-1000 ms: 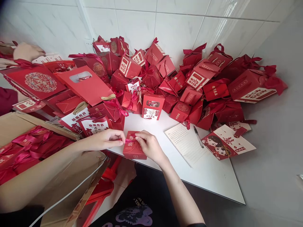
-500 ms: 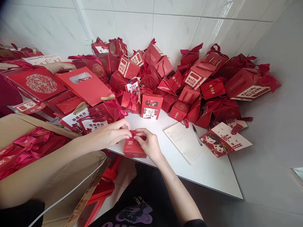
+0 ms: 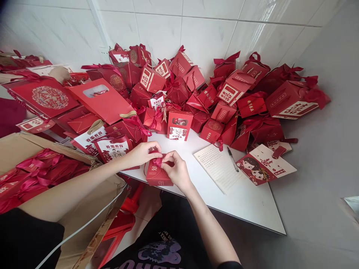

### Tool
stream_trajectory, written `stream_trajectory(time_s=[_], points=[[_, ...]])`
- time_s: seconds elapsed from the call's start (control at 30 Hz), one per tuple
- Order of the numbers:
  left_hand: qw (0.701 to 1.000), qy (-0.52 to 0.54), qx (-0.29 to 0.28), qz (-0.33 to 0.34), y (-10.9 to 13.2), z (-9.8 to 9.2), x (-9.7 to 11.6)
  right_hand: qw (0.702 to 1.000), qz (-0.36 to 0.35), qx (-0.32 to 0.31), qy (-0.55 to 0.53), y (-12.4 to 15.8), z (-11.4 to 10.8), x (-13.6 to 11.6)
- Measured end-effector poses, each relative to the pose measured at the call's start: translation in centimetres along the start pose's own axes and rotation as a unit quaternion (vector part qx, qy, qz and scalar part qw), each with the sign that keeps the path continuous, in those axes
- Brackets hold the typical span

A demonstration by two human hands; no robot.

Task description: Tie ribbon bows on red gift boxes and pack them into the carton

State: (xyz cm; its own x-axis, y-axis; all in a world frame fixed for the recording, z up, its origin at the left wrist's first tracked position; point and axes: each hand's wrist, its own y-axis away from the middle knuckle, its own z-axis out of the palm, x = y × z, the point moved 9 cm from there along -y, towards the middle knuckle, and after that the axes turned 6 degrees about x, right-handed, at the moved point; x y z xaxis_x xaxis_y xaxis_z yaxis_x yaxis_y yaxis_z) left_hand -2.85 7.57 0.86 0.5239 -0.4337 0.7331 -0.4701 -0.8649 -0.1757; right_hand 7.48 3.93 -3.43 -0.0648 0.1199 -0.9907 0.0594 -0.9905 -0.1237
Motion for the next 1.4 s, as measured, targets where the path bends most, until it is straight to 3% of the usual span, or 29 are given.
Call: stream_trajectory(time_s=[0.1,0.27,0.37,0.5,0.73,0.87,0.97,1.07,1.4], points=[[1.000,-0.010,-0.014,0.007,0.4,0.7,-0.7,0.999,-0.007,0.035,-0.013,0.0,-0.6,0.1],[0.995,-0.072,-0.016,0.071,1.4,1.1,0.4,0.992,-0.038,0.102,0.060,0.3,-1.5,-0.6],[0.996,-0.077,-0.013,0.044,2.1,1.3,0.5,0.985,-0.048,0.122,0.116,0.7,-1.5,-1.1],[1.000,0.006,0.001,-0.005,2.6,1.9,-0.1,0.978,-0.060,0.127,0.154,0.9,-1.6,-1.7],[0.997,0.079,-0.015,-0.013,2.4,2.8,-0.7,0.986,-0.040,0.002,0.162,0.2,-1.2,-2.0],[0.991,0.129,-0.028,-0.022,2.3,2.9,-0.5,0.979,-0.058,-0.018,0.195,-0.1,-0.9,-2.5],[0.984,0.170,-0.019,-0.046,2.2,2.8,-1.0,0.959,-0.132,0.025,0.250,0.3,-1.0,-3.7],[0.979,0.192,-0.013,-0.065,2.1,2.7,-1.7,0.920,-0.224,0.091,0.309,1.6,-1.5,-4.9],[0.972,0.211,-0.039,-0.093,2.0,2.9,-1.9,0.860,-0.293,0.087,0.409,3.4,-0.1,-5.1]])
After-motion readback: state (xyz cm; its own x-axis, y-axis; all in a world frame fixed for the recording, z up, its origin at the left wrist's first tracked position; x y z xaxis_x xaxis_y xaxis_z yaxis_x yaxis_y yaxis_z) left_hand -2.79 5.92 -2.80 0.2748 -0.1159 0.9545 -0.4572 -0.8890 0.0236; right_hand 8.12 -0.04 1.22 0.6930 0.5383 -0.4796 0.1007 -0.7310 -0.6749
